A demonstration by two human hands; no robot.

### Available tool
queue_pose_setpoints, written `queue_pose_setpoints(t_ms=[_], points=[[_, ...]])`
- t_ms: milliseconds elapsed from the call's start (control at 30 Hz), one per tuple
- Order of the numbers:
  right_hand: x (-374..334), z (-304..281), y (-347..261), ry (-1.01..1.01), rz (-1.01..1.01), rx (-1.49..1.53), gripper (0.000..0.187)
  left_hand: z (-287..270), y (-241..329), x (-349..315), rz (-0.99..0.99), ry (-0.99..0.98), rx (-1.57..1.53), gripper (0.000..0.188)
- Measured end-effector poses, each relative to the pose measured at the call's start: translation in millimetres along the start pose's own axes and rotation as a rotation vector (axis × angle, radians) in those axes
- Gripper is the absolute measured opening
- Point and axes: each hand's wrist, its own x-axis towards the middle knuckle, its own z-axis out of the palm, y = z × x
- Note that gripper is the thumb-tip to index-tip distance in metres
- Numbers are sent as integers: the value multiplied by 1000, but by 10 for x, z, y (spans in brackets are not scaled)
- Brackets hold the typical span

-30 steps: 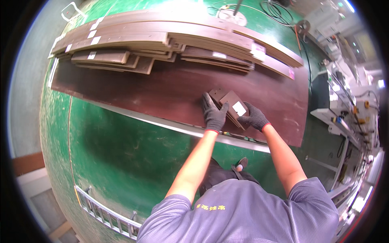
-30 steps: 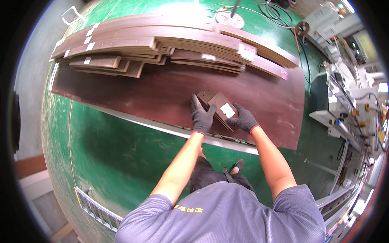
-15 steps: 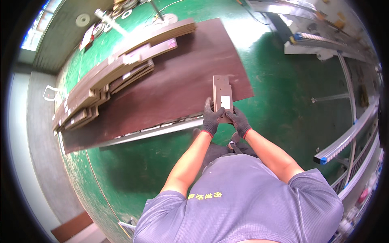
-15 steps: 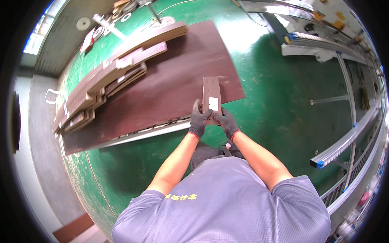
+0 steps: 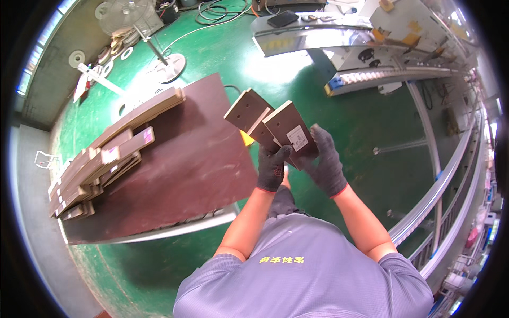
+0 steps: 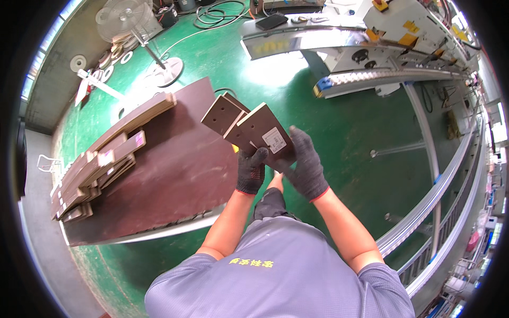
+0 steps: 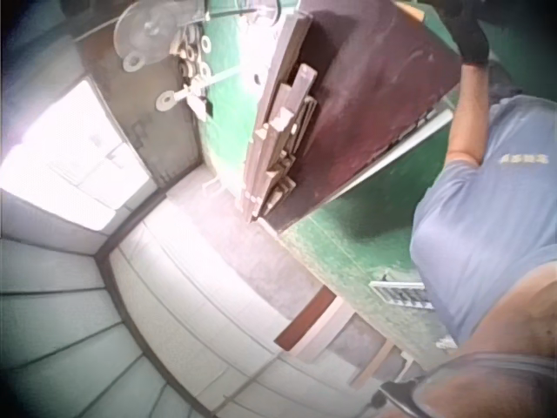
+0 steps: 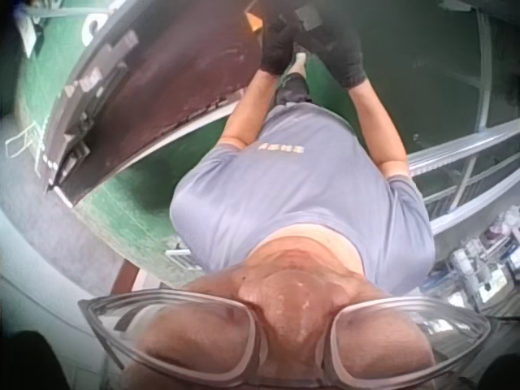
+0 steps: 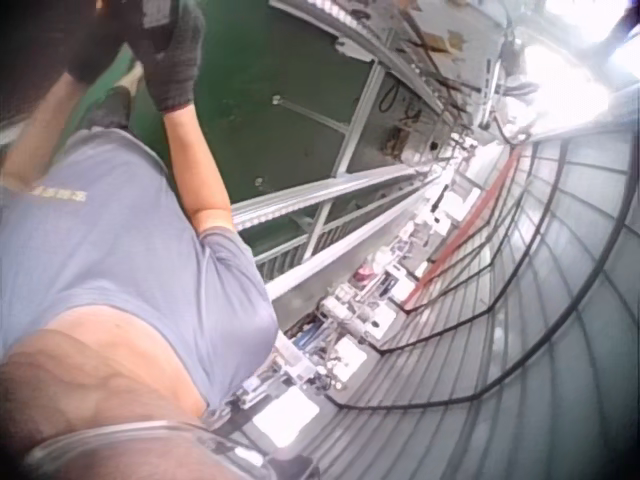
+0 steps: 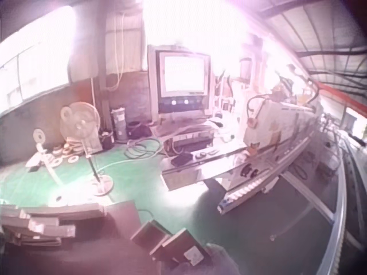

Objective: The person feeds dark brown wood boards into a large industrial edge-banding machine, one by one, picking them up from a stack on a table and placing them on the machine's conveyor track. After each board passes through, the person retrieves it and returns it to a separate stack on the table.

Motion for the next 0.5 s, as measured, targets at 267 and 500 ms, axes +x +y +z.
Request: queue_pose_setpoints(t_ms=[267,500], points=[[1165,-1024,853,186,-248,-431,79,872,-775,1577,74,188,-87,48],[1835,-2147,2304,486,102,-334,67,1050,-982,2446,-120,224,53,56]])
